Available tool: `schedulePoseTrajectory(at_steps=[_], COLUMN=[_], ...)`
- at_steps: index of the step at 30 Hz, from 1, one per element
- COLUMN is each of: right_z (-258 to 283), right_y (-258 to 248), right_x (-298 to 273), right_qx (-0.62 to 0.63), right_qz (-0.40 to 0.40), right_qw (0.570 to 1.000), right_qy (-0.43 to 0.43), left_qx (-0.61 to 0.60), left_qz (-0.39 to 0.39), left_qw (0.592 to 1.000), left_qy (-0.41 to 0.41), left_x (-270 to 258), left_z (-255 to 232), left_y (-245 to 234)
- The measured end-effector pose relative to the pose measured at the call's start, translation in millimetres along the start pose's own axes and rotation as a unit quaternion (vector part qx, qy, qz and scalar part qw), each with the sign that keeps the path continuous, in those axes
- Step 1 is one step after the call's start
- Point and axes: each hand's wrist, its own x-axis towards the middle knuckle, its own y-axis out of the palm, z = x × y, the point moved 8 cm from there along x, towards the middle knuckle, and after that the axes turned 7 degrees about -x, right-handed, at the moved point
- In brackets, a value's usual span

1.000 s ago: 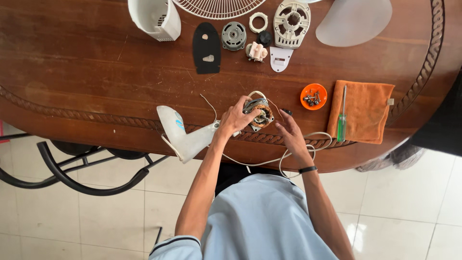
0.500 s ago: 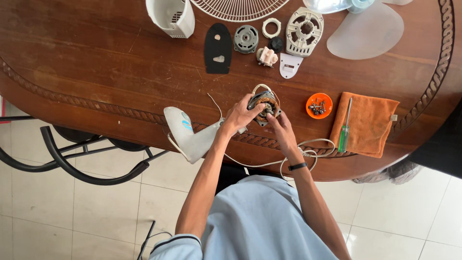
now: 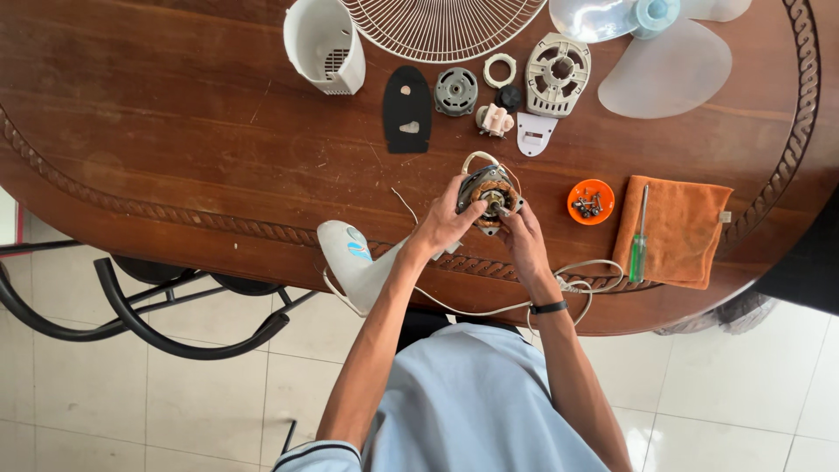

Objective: The person works on a disassembled electric fan motor on a wooden table. They handle the motor housing, insert and tighten screws with a screwdriver, and adjust internal components. The fan parts and tools remain on the table throughout.

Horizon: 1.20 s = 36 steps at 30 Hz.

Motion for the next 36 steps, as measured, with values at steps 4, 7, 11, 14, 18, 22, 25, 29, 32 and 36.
schedulePoseTrajectory(at_steps=[4, 7, 11, 14, 18, 22, 25, 29, 32, 36], right_z=[-6, -7, -11, -11, -13, -11, -2, 11, 25, 37], right_y=[-1, -1, 2, 10, 18, 30, 33, 36, 28, 35], right_x=[0, 7, 12, 17, 19, 22, 23, 22, 17, 22], right_qx=[-0.019, -0.024, -0.031, 0.022, 0.014, 0.001, -0.059, -0.067, -0.156, -0.115], right_qz=[-0.019, -0.031, -0.057, -0.041, -0.063, -0.051, -0.033, 0.005, 0.007, 0.035], right_qw=[0.999, 0.999, 0.997, 0.998, 0.998, 0.999, 0.997, 0.997, 0.988, 0.993], right_qy=[-0.019, -0.032, -0.030, -0.039, -0.015, 0.015, 0.035, 0.029, 0.006, -0.011], left_qx=[0.010, 0.006, -0.009, -0.008, 0.001, 0.012, 0.030, 0.006, -0.007, -0.015], left_qz=[-0.011, -0.029, -0.040, -0.047, -0.058, -0.060, -0.065, -0.045, -0.036, -0.043], left_qw=[0.997, 0.999, 0.999, 0.999, 0.998, 0.996, 0.997, 0.998, 0.997, 0.996], left_qy=[-0.073, -0.030, 0.013, 0.002, -0.010, -0.061, 0.004, -0.038, -0.069, -0.070], left_x=[-6, -2, 0, 1, 2, 1, 6, 11, 13, 15], left_z=[3, -4, -7, -7, -11, -3, -13, -11, -12, -14], left_y=[-2, -8, -14, -21, -30, -41, -53, -66, -73, -76])
